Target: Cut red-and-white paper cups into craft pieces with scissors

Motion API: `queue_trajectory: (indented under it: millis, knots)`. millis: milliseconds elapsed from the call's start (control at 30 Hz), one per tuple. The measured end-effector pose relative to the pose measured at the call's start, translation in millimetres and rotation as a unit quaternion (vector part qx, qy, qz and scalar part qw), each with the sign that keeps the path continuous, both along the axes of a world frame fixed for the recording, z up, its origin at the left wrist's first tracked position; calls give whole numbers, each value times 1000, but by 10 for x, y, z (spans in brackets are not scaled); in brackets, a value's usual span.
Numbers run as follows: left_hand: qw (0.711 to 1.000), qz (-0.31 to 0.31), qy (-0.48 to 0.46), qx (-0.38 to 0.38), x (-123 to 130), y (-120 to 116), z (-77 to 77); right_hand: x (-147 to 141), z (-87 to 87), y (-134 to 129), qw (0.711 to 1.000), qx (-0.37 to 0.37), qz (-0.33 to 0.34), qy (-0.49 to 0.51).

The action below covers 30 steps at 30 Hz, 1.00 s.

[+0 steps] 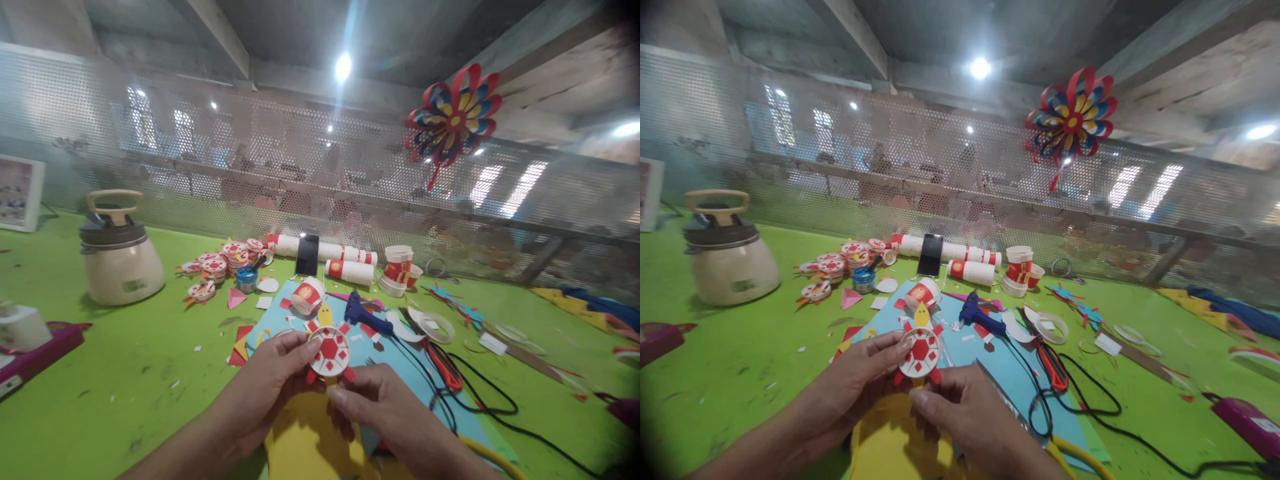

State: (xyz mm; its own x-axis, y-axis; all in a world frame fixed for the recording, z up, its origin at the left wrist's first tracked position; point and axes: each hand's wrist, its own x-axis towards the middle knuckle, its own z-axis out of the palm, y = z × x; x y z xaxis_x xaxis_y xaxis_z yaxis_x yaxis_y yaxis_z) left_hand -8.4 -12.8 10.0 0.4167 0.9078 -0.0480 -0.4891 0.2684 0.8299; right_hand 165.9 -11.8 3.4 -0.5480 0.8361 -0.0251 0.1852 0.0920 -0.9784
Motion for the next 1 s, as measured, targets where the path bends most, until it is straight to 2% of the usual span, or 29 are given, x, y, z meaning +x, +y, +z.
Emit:
queue_trajectory:
  millis: [133,267,400,600,800,1000]
  knots:
    - [1000,-15,18,9,1,6,-11,-9,13,-2,1000,-7,-18,-2]
    - [1000,8,16,20,-5,17,-24,-14,16,-9,1000,1,-25,-14]
    - [1000,21,22,3,4,21,-25,-40,22,-23,999,9,-32,-28]
    - [1000,11,15,-12,17,20,-50,-28,-24,-4,998,11,-42,-46]
    - [998,65,9,-17,-17,74,-53,33,17,33,995,17,-16,-94]
    - [990,126,59,2,-52,83,-10,13,34,98,990,59,-54,-119]
